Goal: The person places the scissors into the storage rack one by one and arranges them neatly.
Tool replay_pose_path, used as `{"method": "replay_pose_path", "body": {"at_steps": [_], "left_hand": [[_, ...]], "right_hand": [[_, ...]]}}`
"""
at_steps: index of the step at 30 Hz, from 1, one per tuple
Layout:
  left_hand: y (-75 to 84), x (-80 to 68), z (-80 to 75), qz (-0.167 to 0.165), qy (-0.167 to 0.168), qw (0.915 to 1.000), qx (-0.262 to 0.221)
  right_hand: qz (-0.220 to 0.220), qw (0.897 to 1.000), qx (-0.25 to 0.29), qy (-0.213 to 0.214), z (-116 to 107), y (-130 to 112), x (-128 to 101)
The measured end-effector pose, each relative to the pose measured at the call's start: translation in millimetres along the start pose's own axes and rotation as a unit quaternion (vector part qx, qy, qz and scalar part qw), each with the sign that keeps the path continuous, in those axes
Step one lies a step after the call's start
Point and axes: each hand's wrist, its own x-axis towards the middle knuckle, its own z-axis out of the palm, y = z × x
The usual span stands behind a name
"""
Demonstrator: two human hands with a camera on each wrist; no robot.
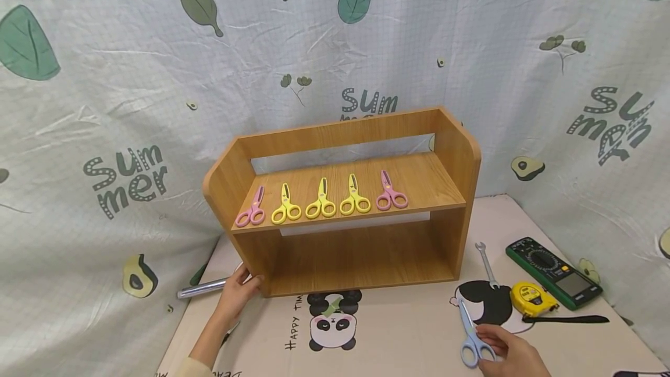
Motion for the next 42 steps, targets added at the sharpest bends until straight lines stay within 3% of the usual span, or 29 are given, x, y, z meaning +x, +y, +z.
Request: {"method": "replay_pose_path", "body": {"at_steps": [17,29,42], "left_hand": [[-2.0,1.5,-0.2,0.004,0.0,1.0,-0.004],[-2.9,0.8,0.6,0.006,0.004,1.0,-0.004],[-3.9,0.4,0.9,0.009,0.01,0.9999,-0.004]], "right_hand": [[0.029,0.995,0.099,0.0,-6,-2,-5],[0.043,0.991,0.127,0.004,-17,-6,-13],[0.01,0.992,0.11,0.06,-57,-57,-48]]}}
